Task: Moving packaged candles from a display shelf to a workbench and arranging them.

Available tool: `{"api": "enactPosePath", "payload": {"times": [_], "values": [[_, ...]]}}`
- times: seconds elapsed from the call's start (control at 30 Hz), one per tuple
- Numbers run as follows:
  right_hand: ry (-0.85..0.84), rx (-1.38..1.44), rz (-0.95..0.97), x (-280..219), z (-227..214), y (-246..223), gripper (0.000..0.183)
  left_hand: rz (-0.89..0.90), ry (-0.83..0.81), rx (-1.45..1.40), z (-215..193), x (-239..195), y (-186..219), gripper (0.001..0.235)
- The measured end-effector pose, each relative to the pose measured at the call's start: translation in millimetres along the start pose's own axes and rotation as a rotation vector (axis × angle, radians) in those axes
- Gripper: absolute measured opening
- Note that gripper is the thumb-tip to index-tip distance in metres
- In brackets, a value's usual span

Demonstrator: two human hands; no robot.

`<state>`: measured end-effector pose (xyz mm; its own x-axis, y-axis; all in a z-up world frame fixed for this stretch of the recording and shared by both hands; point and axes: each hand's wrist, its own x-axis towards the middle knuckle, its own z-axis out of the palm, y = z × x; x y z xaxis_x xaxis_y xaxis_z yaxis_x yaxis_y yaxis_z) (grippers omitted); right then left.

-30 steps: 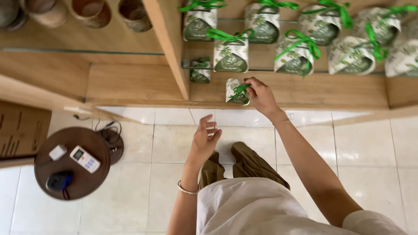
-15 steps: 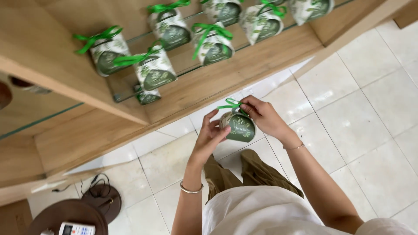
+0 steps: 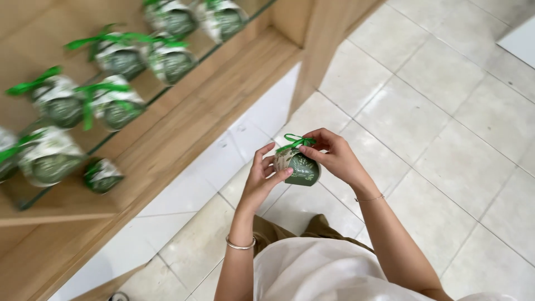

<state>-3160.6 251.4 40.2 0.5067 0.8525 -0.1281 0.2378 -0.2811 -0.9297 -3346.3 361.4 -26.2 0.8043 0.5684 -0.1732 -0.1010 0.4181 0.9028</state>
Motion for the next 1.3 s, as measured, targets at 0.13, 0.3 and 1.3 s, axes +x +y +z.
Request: {"api": "enactPosePath", "payload": {"times": [0.13, 0.3, 1.3], "values": [[0.072, 0.112, 0.096, -34.6, -93.0, 49.1, 0.026, -0.039, -0.115, 0.147, 86.8, 24.0, -20.0, 0.094], [0.170, 0.203, 0.176, -83.3, -190.5, 95.7, 0.022, -0.181, -0.289, 0.217, 188.1, 54.9, -49.3, 0.098], [0.724, 0.224, 0.278, 155.4, -626.9, 234.5, 0.016, -0.285, -0.882, 0.331, 531.1, 578.8, -91.2, 0.095]]}}
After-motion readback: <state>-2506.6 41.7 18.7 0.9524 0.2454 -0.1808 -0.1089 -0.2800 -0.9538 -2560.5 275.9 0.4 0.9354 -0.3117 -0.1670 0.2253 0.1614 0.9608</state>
